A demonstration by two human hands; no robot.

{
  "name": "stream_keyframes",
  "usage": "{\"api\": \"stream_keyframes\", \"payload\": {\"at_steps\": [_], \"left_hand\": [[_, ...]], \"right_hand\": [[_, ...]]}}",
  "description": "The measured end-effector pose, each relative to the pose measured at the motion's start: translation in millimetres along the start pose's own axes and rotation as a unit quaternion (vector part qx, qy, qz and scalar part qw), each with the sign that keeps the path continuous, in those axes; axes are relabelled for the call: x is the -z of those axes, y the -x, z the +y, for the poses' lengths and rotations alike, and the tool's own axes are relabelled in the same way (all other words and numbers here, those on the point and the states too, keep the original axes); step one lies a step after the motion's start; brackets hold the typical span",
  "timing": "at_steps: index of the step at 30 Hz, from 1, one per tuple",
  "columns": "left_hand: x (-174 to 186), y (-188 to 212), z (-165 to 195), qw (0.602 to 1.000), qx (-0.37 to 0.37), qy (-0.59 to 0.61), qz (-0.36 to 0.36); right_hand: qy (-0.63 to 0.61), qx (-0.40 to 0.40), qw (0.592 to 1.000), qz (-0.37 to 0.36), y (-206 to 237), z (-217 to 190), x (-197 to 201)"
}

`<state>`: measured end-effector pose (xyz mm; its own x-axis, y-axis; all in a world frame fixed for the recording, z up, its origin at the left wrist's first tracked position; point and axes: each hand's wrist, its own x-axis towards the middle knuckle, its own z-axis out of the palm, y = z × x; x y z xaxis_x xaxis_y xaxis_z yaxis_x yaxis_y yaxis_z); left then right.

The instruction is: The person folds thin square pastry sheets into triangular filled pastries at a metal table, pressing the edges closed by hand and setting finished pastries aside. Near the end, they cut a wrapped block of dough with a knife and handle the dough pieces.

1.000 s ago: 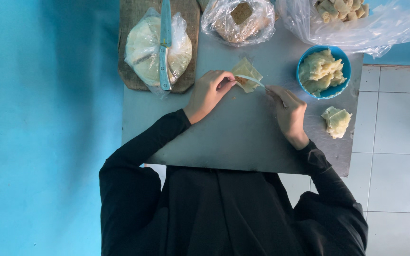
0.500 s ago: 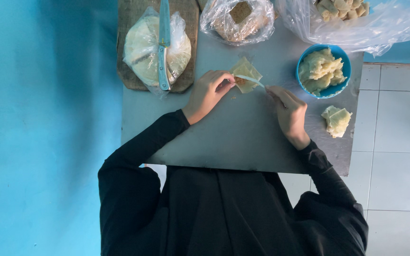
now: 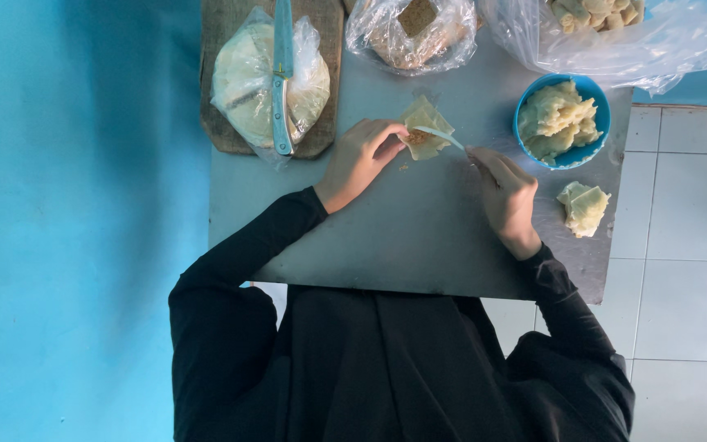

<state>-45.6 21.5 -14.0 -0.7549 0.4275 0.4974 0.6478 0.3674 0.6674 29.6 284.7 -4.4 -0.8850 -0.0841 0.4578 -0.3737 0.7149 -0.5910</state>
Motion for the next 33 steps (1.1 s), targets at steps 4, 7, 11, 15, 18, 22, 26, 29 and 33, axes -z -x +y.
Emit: {"api": "stream_keyframes", "payload": {"at_steps": [4, 7, 11, 15, 18, 22, 26, 29, 33], "left_hand": [[-0.4, 0.3, -2.4, 1.000, -0.017, -0.001, 0.004], [-1.4, 1.0, -4.4, 1.000, -0.020, -0.011, 0.002], [-2.4, 3.5, -5.6, 1.000, -0.010, -0.018, -0.001], [-2.3, 3.2, -5.6, 1.000, -0.012, -0.023, -0.003], [-0.8, 2.4, -5.9, 1.000, -0.016, -0.020, -0.002], [-0.2, 2.8, -4.9, 0.999, -0.014, -0.034, 0.004], [-2.8, 2.7, -6.2, 0.999, -0.009, -0.052, 0.013], [-4.5, 2.8, -8.8, 0.998, -0.006, -0.055, 0.012], [-6.3, 4.0, -11.7, 0.998, -0.007, -0.064, 0.018]], "right_hand": [[-0.010, -0.009, 1.000, -0.005, 0.4, 1.5, -1.1], [-0.010, 0.005, 1.000, 0.002, -0.3, 1.0, -3.0], [-0.024, -0.008, 1.000, -0.018, -0.2, -0.7, -5.8], [-0.016, -0.007, 1.000, -0.006, -0.2, -0.6, -8.6], [-0.021, -0.006, 1.000, -0.001, 0.4, 0.1, -10.0], [-0.029, -0.014, 0.999, -0.002, 1.1, 0.7, -10.8], [-0.019, -0.011, 1.000, -0.001, 0.4, 1.7, -10.7], [-0.020, -0.016, 1.000, -0.011, -0.7, 3.2, -10.5], [-0.027, -0.003, 1.000, 0.004, -1.9, 3.8, -11.9]]}}
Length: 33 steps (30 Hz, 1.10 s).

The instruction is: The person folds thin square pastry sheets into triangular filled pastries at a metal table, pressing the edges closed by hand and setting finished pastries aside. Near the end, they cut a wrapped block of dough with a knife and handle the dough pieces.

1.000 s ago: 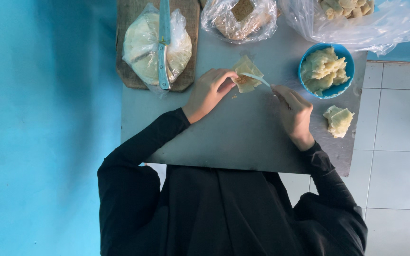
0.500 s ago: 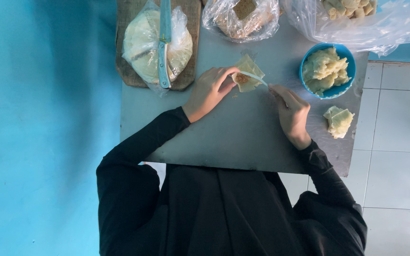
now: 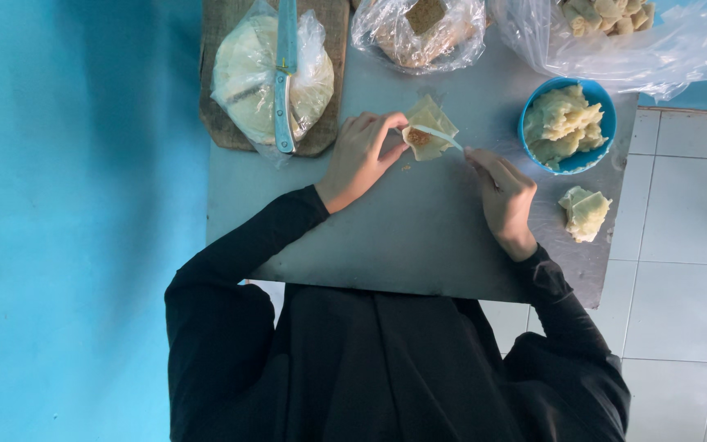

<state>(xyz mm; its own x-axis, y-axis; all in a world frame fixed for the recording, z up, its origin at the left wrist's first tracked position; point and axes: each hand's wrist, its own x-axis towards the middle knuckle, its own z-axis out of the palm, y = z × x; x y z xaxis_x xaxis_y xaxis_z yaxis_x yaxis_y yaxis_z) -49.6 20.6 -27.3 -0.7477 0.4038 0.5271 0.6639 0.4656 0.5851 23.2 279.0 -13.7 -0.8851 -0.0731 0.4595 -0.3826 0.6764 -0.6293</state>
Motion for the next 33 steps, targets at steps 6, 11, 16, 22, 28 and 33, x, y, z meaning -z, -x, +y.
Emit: {"api": "stream_keyframes", "payload": {"at_steps": [6, 11, 16, 22, 28, 33], "left_hand": [[-3.7, 2.1, -2.7, 0.999, -0.006, -0.028, 0.017], [-6.4, 3.5, -4.9, 0.999, -0.001, -0.029, 0.015], [-6.9, 3.5, -6.7, 0.999, -0.004, -0.028, 0.016], [-4.5, 3.7, -6.5, 0.999, 0.002, -0.032, 0.015], [-5.8, 3.2, -6.2, 0.999, -0.001, -0.032, 0.021], [-3.5, 2.8, -5.6, 0.999, -0.002, -0.026, 0.021]], "right_hand": [[-0.002, -0.031, 1.000, -0.004, -2.0, -3.0, 0.9], [-0.136, -0.162, 0.977, -0.006, -4.0, -6.2, 3.8], [-0.169, -0.208, 0.963, -0.022, -7.3, -8.7, -1.0], [-0.207, -0.258, 0.943, -0.017, -11.9, -6.9, -5.2], [-0.200, -0.245, 0.948, -0.027, -9.1, 0.3, -5.1], [-0.219, -0.259, 0.941, -0.013, -9.0, 0.4, -1.5]]}}
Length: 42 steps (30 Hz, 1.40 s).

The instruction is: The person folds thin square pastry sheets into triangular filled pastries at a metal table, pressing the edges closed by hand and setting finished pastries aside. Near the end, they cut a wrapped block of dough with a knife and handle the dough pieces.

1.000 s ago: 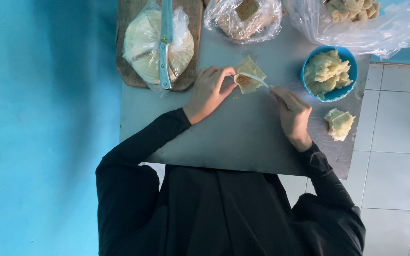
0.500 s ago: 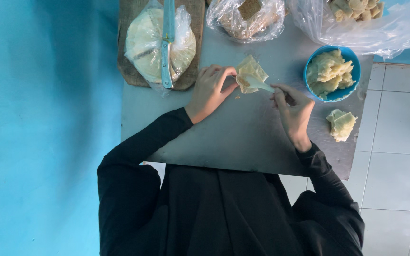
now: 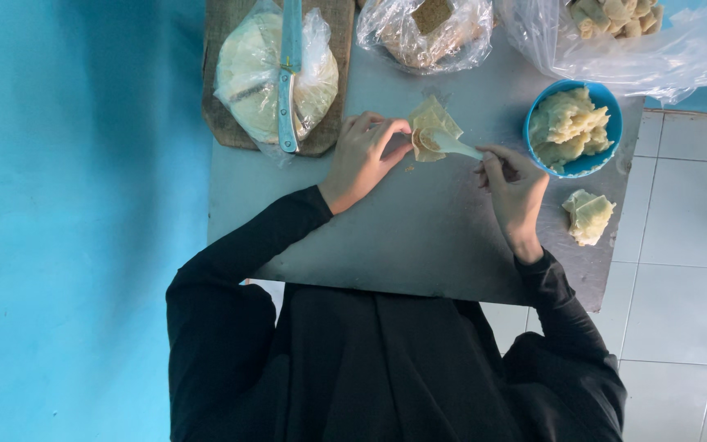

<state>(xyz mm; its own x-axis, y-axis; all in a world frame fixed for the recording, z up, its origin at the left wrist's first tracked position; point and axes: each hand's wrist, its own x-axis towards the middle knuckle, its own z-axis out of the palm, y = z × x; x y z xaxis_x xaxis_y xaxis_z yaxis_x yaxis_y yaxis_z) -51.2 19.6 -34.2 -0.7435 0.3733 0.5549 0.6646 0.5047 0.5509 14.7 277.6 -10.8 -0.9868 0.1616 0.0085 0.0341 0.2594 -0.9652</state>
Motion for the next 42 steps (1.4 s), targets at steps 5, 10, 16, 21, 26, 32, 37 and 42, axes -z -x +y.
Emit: {"api": "stream_keyframes", "payload": {"at_steps": [5, 10, 16, 21, 26, 32, 37, 42], "left_hand": [[-1.6, -2.7, 0.6, 1.000, 0.002, -0.012, -0.003], [-1.0, -3.8, 1.4, 0.999, -0.031, -0.037, -0.006], [3.3, -6.2, 2.6, 0.995, -0.062, -0.074, -0.023], [5.3, -4.5, 4.3, 0.992, -0.081, -0.093, -0.023], [5.3, -5.9, 2.6, 0.991, -0.087, -0.104, -0.018], [1.6, -6.9, -0.7, 0.989, -0.086, -0.119, -0.020], [-3.0, -3.4, -3.5, 0.985, -0.097, -0.141, -0.033], [-6.5, 0.6, -7.7, 0.979, -0.111, -0.162, -0.051]], "right_hand": [[0.006, 0.044, 0.999, 0.021, -0.5, -15.3, 11.1], [-0.005, 0.094, 0.994, 0.062, -32.7, -32.5, 16.7], [0.062, 0.202, 0.977, 0.042, -105.8, -40.6, -25.1], [0.120, 0.222, 0.968, 0.010, -114.3, -47.1, -48.5], [0.205, 0.233, 0.949, -0.063, -75.8, -49.1, -31.0], [0.257, 0.214, 0.931, -0.144, -41.5, -40.0, -3.8], [0.264, 0.245, 0.925, -0.122, -37.3, -26.8, -3.0], [0.313, 0.289, 0.895, -0.133, -37.4, -23.4, -6.2]]}}
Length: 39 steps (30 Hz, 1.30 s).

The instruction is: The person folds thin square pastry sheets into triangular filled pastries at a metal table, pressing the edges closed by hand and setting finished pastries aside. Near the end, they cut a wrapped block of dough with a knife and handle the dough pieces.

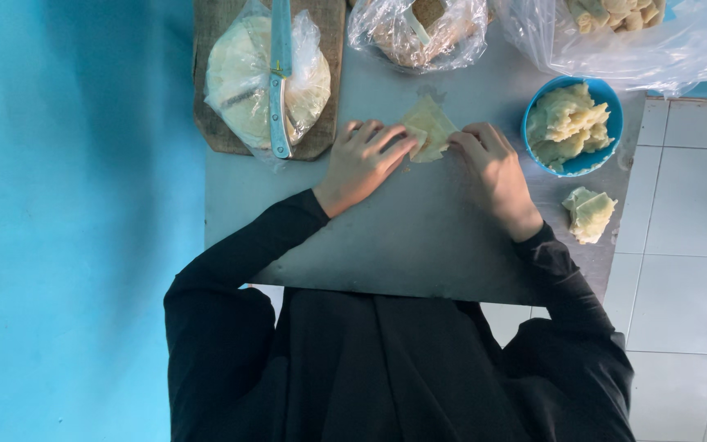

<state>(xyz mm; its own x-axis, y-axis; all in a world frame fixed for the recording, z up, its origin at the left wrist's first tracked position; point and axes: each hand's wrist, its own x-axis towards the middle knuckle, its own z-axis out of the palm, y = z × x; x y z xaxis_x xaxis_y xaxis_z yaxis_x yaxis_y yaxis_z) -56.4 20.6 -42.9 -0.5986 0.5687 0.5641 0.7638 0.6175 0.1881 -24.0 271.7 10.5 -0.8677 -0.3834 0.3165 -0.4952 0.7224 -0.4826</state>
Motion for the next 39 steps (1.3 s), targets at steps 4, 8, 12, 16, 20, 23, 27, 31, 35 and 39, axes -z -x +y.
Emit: {"api": "stream_keyframes", "payload": {"at_steps": [4, 8, 12, 16, 20, 23, 27, 31, 35, 39], "left_hand": [[-1.4, 5.9, -1.6, 0.998, -0.039, -0.023, -0.035], [-2.9, 8.5, -3.1, 0.994, -0.077, -0.060, -0.049], [-1.9, 9.6, -7.1, 0.987, -0.109, -0.102, -0.063], [-1.1, 6.0, -16.8, 0.986, -0.124, -0.090, -0.074], [-0.7, 2.6, -20.9, 0.988, -0.122, -0.058, -0.074], [-0.1, 1.6, -20.7, 0.988, -0.122, -0.056, -0.078], [0.2, 0.6, -21.8, 0.987, -0.123, -0.060, -0.084], [-2.2, -0.5, -21.6, 0.988, -0.122, -0.054, -0.074], [-2.6, 0.4, -21.8, 0.988, -0.125, -0.053, -0.074], [-2.1, 1.0, -22.4, 0.988, -0.122, -0.052, -0.079]], "right_hand": [[0.037, 0.015, 0.999, -0.015, -2.5, -2.8, 1.4], [0.088, 0.064, 0.994, -0.019, -9.2, -2.9, 1.0], [0.082, 0.081, 0.993, -0.026, -16.2, -3.8, -4.8], [0.047, 0.081, 0.995, -0.022, -19.3, -4.6, -6.9], [0.037, 0.075, 0.996, -0.011, -21.0, -0.9, -2.9], [0.041, 0.073, 0.996, -0.014, -21.8, 5.0, 3.0], [0.066, 0.104, 0.992, -0.023, -23.7, 9.8, 6.5], [0.050, 0.120, 0.990, -0.045, -27.1, 7.6, 1.4], [0.005, 0.116, 0.992, -0.055, -28.9, 2.9, -6.8], [-0.020, 0.105, 0.994, -0.029, -26.7, 1.1, -14.6]]}}
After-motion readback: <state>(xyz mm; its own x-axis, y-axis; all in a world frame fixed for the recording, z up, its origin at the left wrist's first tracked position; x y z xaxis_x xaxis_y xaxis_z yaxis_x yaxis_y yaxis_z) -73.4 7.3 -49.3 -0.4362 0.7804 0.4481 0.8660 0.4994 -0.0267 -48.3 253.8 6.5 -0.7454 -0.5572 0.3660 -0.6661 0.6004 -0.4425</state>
